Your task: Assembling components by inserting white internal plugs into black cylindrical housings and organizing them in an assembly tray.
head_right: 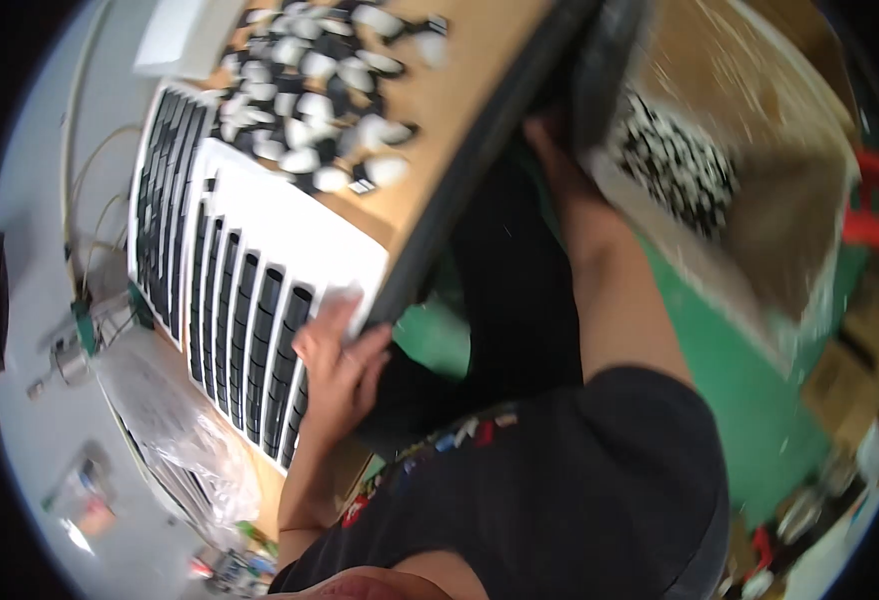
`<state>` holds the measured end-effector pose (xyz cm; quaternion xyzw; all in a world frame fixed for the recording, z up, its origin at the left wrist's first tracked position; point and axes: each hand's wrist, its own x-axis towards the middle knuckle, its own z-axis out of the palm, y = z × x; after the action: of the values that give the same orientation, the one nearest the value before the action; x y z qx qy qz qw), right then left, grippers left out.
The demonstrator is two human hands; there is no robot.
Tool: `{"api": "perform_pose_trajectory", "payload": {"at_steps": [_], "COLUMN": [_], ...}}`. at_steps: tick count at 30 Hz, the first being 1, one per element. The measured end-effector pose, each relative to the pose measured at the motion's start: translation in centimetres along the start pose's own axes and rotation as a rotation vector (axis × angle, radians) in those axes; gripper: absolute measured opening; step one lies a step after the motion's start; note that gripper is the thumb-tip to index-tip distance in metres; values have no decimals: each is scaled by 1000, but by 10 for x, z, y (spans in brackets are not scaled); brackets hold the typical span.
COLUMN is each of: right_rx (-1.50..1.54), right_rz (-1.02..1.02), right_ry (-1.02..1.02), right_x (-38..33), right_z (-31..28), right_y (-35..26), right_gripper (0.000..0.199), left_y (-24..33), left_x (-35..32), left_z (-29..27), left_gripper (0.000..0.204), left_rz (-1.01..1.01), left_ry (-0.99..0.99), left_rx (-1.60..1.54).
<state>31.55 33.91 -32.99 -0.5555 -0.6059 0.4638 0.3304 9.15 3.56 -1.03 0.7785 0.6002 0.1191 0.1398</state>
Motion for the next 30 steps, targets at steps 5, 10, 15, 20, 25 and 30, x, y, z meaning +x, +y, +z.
{"api": "perform_pose_trajectory", "payload": {"at_steps": [5,10,15,20,25,30], "right_rx": [-276,-507,-754,-992,-1235,-1357], "right_rz": [-148,-98,-24,10,76,128], "right_ry": [45,59,85,142,285,308], "right_x": [38,-50,-150,-225,-267,-276], "right_z": [126,229,243,201,167,153], "right_y": [-171,-238,-277,-302,-329,-342], "right_gripper": [69,65,62,60,59,57], "left_y": [-5,-10,-13,-6,-9,-2], "left_x": [1,3,3,9,6,4], "left_z": [3,-11,-8,0,5,5], "left_gripper": [55,58,52,37,44,47], "left_rz": [30,2,50,17,17,-3], "left_ry": [-71,-219,-178,-67,-77,-108], "left_rx": [-88,-116,-92,-39,-51,-13]}}
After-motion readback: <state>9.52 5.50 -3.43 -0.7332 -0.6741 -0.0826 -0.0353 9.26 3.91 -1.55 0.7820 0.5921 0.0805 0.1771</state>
